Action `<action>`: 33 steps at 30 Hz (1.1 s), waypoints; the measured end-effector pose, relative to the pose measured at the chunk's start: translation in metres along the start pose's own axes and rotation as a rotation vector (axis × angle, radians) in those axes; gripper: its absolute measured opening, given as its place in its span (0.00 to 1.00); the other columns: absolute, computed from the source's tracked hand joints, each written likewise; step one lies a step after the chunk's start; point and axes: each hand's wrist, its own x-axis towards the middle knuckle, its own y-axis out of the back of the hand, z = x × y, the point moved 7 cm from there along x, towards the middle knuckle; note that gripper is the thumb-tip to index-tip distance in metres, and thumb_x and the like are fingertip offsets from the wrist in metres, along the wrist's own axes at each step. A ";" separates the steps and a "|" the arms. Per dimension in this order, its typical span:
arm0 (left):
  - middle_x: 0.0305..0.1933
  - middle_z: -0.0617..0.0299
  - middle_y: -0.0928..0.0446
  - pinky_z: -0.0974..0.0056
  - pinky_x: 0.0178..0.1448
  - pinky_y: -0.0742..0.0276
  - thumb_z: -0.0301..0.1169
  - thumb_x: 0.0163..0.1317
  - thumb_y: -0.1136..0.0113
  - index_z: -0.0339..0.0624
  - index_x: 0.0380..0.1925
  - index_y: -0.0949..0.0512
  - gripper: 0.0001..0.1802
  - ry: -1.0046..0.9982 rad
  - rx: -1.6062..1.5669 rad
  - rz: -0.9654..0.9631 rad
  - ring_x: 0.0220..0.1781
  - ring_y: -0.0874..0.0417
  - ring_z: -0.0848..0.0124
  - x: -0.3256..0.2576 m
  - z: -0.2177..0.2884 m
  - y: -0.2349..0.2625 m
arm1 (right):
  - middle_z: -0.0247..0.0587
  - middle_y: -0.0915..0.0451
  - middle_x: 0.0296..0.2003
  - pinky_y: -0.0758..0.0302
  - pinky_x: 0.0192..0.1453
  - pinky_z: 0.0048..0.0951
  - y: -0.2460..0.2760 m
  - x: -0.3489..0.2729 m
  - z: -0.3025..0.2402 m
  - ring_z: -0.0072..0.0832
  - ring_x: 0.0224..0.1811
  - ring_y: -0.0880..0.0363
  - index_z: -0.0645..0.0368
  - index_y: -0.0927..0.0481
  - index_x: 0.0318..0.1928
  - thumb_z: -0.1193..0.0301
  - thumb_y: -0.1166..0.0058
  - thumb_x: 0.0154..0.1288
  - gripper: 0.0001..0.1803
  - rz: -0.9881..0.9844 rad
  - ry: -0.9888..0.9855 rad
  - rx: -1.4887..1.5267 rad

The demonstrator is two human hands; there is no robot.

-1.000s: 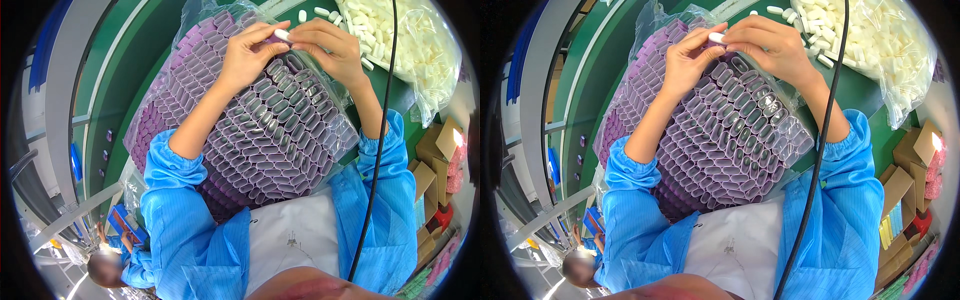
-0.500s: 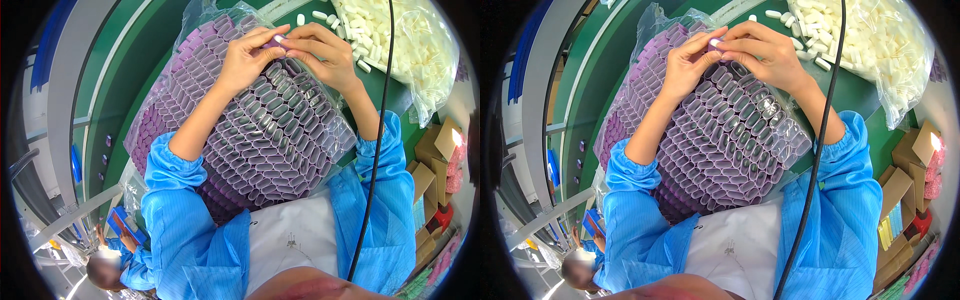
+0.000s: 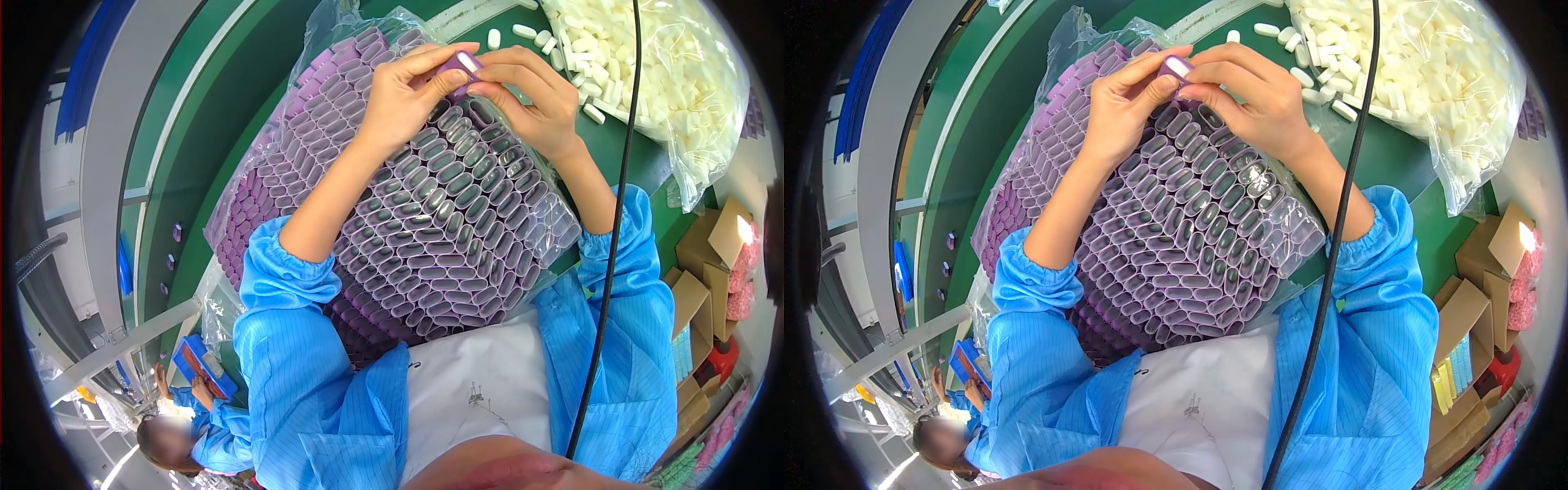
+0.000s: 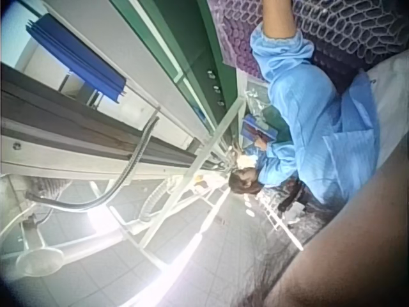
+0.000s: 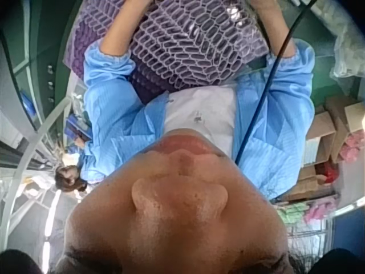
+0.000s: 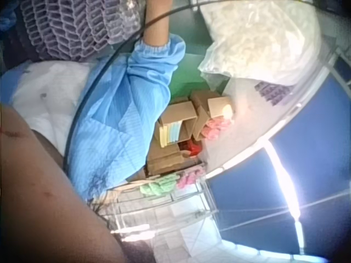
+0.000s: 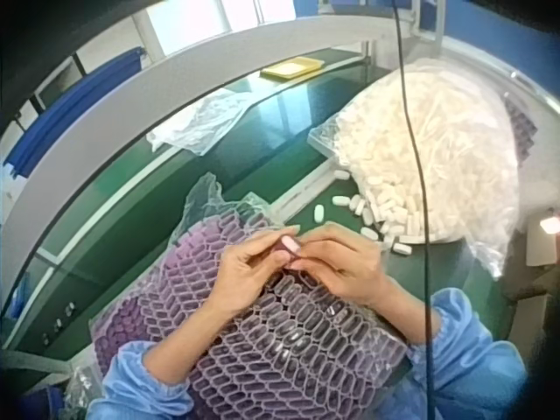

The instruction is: The person places white cylindrical objects into purple capsule halves and then closes them. The person works at a green table, handling a stack of purple capsule shells and a bag of white objects, assembling them one by one.

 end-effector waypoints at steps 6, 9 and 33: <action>0.43 0.64 0.23 0.71 0.51 0.28 0.25 0.61 0.40 0.38 0.52 0.23 0.18 -0.109 0.218 -0.043 0.45 0.24 0.76 0.002 0.012 0.001 | 0.38 0.21 0.33 0.26 0.33 0.24 -0.002 0.003 -0.005 0.29 0.29 0.24 0.62 0.18 0.40 0.76 0.34 0.48 0.16 -0.039 -0.016 -0.012; 0.44 0.63 0.22 0.72 0.51 0.28 0.24 0.61 0.42 0.40 0.52 0.23 0.18 -0.110 0.362 -0.123 0.46 0.24 0.76 0.002 0.020 0.004 | 0.39 0.22 0.32 0.26 0.34 0.24 -0.005 0.003 -0.005 0.28 0.29 0.23 0.63 0.19 0.44 0.77 0.34 0.49 0.18 -0.065 0.002 0.029; 0.33 0.57 0.20 0.63 0.41 0.24 0.35 0.57 0.41 0.43 0.35 0.18 0.10 -0.126 1.224 0.289 0.35 0.19 0.62 -0.018 0.055 0.158 | 0.49 0.23 0.31 0.25 0.43 0.40 -0.018 -0.028 0.111 0.43 0.38 0.24 0.62 0.21 0.37 0.73 0.43 0.54 0.10 -0.315 -0.341 -0.626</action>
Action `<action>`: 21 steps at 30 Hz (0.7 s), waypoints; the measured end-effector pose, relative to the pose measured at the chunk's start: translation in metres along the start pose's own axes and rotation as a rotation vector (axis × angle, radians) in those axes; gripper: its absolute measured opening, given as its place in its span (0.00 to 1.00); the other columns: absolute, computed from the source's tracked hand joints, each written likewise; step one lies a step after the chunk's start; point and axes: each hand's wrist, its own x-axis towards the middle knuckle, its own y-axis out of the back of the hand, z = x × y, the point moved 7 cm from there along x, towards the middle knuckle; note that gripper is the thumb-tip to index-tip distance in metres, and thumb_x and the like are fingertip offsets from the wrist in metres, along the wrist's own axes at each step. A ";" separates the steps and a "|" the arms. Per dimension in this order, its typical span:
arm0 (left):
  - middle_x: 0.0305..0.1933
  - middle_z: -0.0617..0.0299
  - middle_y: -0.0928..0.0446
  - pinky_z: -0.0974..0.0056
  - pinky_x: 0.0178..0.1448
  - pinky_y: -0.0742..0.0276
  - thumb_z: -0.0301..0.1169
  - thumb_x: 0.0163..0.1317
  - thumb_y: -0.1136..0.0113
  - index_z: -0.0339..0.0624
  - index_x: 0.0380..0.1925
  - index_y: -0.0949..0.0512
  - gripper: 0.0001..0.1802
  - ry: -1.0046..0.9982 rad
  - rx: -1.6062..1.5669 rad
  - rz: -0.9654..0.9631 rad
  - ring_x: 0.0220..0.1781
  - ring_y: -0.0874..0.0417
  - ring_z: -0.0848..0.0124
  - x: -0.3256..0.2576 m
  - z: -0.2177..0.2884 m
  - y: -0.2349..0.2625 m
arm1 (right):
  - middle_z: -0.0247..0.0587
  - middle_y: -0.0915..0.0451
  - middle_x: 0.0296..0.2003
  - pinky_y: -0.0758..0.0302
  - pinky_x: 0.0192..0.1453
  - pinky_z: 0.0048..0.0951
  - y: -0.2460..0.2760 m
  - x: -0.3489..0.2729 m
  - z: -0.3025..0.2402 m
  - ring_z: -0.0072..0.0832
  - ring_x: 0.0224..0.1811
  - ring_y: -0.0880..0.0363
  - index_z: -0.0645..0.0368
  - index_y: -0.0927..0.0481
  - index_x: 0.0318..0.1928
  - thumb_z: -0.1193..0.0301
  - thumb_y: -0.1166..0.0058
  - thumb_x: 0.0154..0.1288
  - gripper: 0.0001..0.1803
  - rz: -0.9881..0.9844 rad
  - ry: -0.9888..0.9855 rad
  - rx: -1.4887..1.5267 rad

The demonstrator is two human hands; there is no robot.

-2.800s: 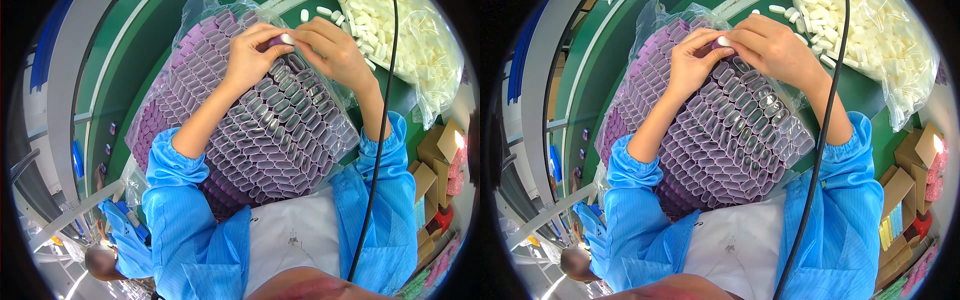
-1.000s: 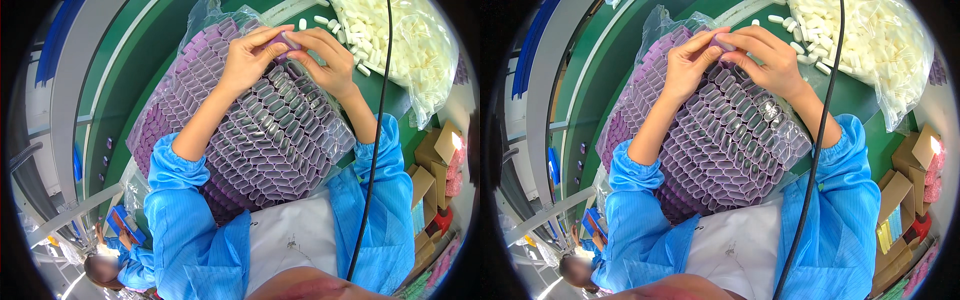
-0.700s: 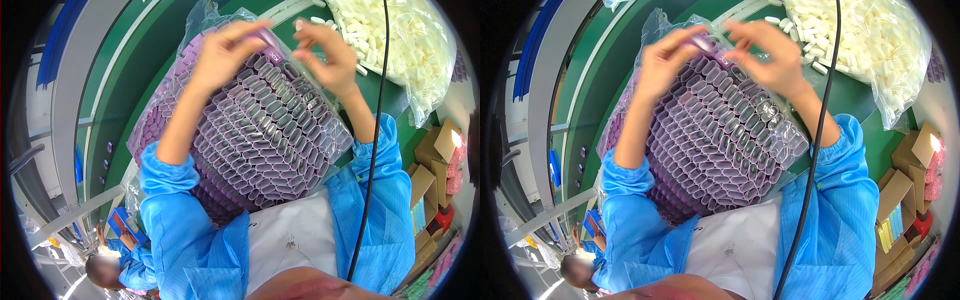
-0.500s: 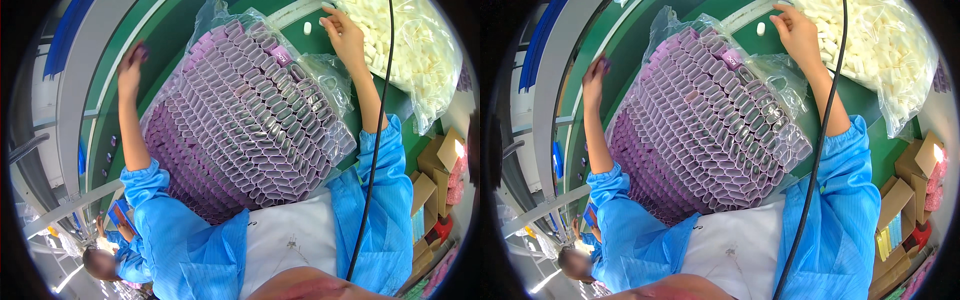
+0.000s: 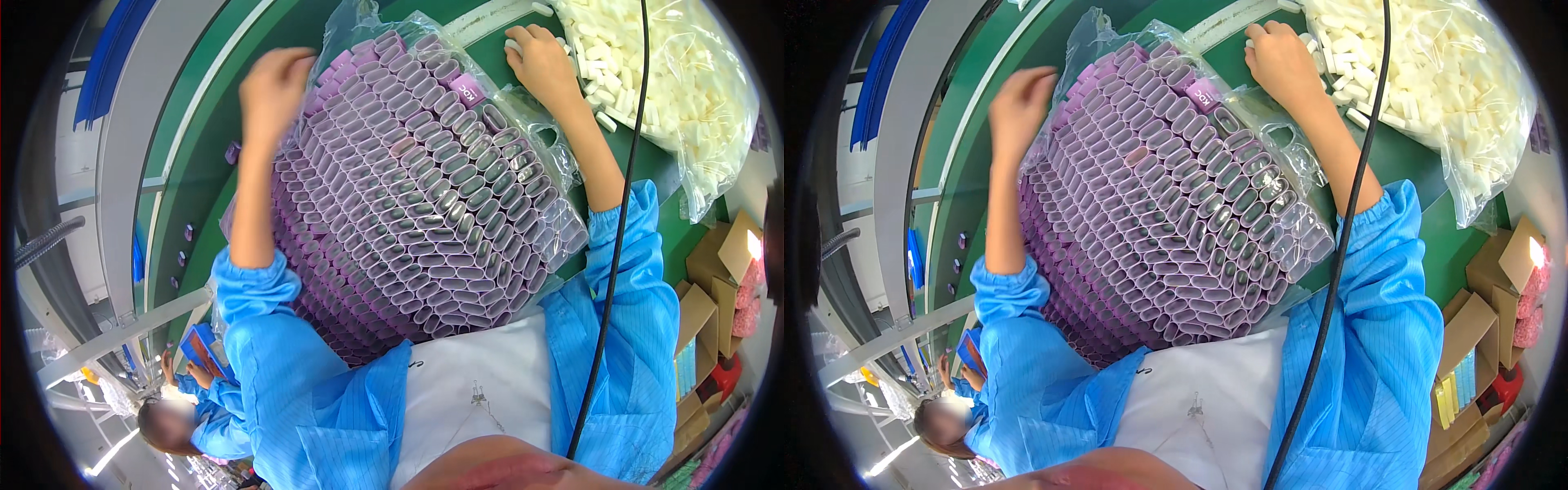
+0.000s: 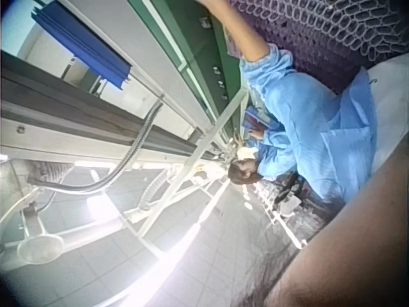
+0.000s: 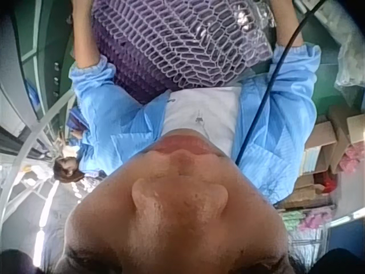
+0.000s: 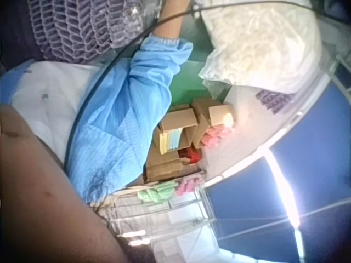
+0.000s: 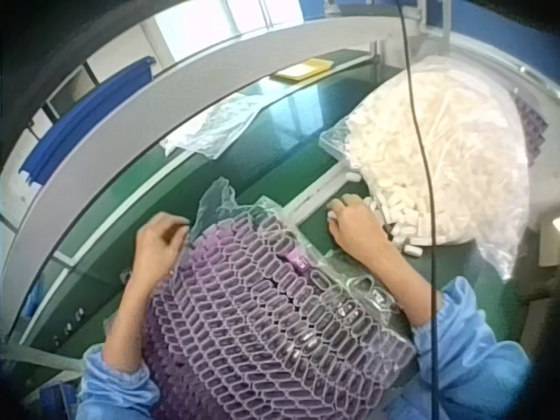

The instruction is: The person places white cylindrical objects into purple capsule halves and then closes them. The person works at a green table, handling a stack of purple capsule shells and a bag of white objects, assembling them one by one.

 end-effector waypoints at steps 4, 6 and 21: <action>0.34 0.56 0.18 0.65 0.42 0.23 0.39 0.54 0.35 0.40 0.37 0.17 0.16 0.000 -0.147 -0.269 0.36 0.16 0.64 0.030 0.063 -0.077 | 0.47 0.23 0.32 0.25 0.45 0.39 0.002 0.000 -0.006 0.42 0.39 0.24 0.62 0.22 0.36 0.74 0.44 0.54 0.09 0.022 0.034 0.023; 0.29 0.52 0.18 0.63 0.41 0.22 0.39 0.51 0.34 0.39 0.35 0.16 0.16 0.046 -0.104 -0.374 0.32 0.16 0.60 0.043 0.072 -0.099 | 0.47 0.23 0.32 0.26 0.45 0.39 0.004 0.000 -0.005 0.42 0.39 0.25 0.62 0.22 0.36 0.74 0.44 0.54 0.08 0.019 0.038 0.025; 0.29 0.49 0.18 0.55 0.42 0.22 0.40 0.48 0.44 0.42 0.31 0.16 0.16 -0.025 0.227 -0.543 0.31 0.17 0.55 0.062 0.102 -0.117 | 0.44 0.24 0.32 0.25 0.45 0.38 0.000 -0.003 -0.003 0.40 0.40 0.25 0.60 0.22 0.38 0.74 0.45 0.56 0.09 0.017 0.030 0.034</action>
